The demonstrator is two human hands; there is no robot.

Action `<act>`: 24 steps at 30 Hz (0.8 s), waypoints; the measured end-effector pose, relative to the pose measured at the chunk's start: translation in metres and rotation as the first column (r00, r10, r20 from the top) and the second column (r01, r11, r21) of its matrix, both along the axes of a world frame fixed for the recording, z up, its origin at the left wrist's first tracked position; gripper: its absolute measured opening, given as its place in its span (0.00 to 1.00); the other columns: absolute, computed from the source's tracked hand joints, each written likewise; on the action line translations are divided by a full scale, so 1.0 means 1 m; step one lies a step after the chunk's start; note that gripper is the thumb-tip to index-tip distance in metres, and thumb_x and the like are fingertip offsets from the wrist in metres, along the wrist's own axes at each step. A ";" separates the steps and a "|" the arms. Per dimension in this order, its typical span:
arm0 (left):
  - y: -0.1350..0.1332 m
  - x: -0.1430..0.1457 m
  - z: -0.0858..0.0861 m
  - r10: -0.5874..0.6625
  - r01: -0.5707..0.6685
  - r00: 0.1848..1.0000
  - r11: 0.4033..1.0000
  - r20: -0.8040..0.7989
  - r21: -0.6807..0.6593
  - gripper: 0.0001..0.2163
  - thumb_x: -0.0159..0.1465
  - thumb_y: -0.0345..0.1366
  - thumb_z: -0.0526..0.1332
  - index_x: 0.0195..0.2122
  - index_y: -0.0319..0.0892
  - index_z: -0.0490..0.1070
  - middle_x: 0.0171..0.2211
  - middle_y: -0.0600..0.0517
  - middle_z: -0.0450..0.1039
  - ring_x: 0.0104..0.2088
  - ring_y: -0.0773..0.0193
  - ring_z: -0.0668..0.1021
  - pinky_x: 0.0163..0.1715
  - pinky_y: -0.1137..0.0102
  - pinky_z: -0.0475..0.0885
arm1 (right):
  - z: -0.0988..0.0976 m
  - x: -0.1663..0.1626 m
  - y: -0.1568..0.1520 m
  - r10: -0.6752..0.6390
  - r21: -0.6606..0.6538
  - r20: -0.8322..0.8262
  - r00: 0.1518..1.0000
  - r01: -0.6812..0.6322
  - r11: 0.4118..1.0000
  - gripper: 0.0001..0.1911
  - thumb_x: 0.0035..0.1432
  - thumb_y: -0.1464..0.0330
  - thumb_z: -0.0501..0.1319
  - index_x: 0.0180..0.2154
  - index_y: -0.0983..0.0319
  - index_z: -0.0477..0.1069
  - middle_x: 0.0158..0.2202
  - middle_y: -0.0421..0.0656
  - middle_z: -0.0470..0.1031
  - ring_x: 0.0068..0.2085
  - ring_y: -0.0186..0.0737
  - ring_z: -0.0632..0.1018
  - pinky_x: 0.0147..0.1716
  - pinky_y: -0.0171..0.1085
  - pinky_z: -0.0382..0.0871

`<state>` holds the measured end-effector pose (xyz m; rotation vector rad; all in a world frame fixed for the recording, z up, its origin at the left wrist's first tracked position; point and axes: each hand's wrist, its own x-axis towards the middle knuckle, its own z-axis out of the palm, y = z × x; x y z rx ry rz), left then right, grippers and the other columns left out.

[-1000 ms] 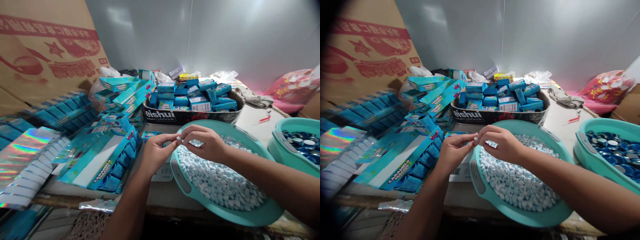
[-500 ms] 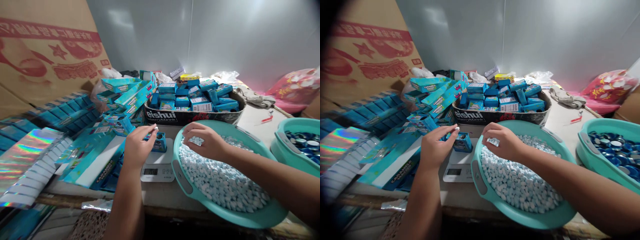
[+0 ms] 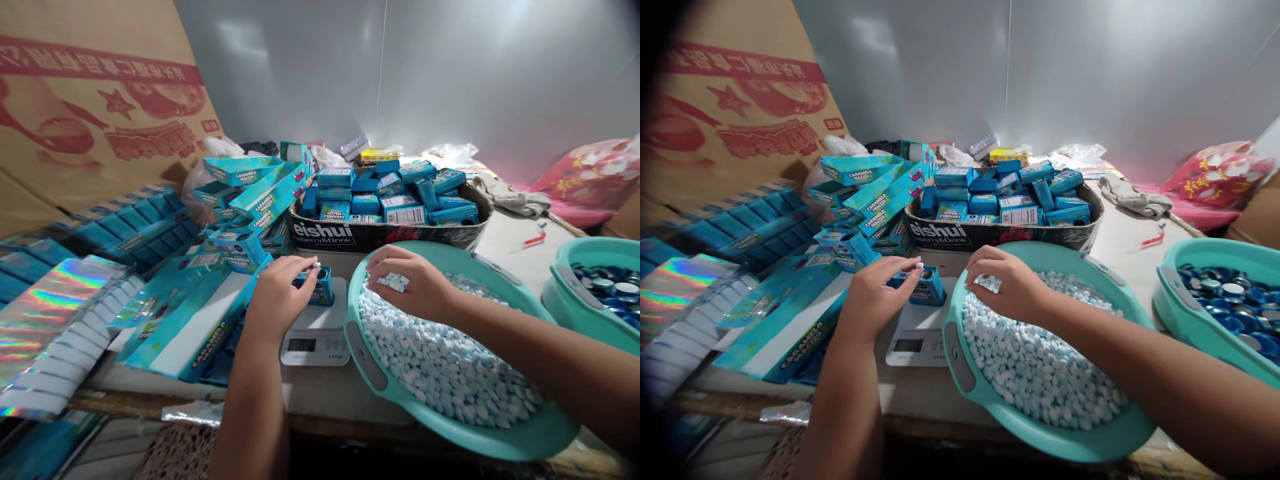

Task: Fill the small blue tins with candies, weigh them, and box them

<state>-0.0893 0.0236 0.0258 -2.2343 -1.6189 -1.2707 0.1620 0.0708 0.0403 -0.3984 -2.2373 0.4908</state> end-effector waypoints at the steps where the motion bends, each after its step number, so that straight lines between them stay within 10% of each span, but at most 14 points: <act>1: 0.000 0.000 0.000 0.006 -0.006 1.000 1.000 0.005 -0.019 0.08 0.66 0.35 0.61 0.43 0.42 0.78 0.40 0.49 0.81 0.41 0.60 0.80 0.46 0.63 0.76 | -0.001 0.000 0.000 0.000 -0.004 0.004 1.000 0.000 1.000 0.05 0.63 0.74 0.62 0.34 0.61 0.73 0.39 0.46 0.73 0.41 0.41 0.76 0.40 0.40 0.72; 6: 0.002 0.000 -0.002 0.025 -0.025 1.000 0.997 -0.012 -0.070 0.09 0.66 0.36 0.61 0.44 0.41 0.77 0.41 0.48 0.80 0.43 0.58 0.80 0.46 0.62 0.75 | -0.002 0.000 0.000 -0.001 -0.023 0.018 1.000 0.001 1.000 0.04 0.63 0.74 0.62 0.35 0.61 0.73 0.40 0.46 0.73 0.40 0.41 0.76 0.39 0.40 0.73; 12: -0.004 0.002 0.006 0.086 -0.104 0.991 0.976 0.101 0.190 0.09 0.66 0.33 0.61 0.46 0.41 0.76 0.40 0.49 0.79 0.42 0.61 0.80 0.48 0.65 0.74 | -0.003 0.003 0.002 -0.024 -0.050 0.037 0.999 0.026 0.998 0.04 0.63 0.75 0.61 0.36 0.62 0.74 0.40 0.45 0.73 0.40 0.40 0.75 0.40 0.39 0.71; 24: -0.009 0.002 0.008 0.210 -0.302 0.931 0.901 0.298 0.312 0.07 0.67 0.35 0.60 0.44 0.44 0.76 0.39 0.49 0.79 0.40 0.60 0.79 0.45 0.61 0.76 | 0.001 0.009 0.001 0.022 -0.157 0.610 0.792 0.093 0.983 0.10 0.63 0.74 0.65 0.47 0.62 0.75 0.45 0.48 0.72 0.43 0.48 0.76 0.43 0.43 0.69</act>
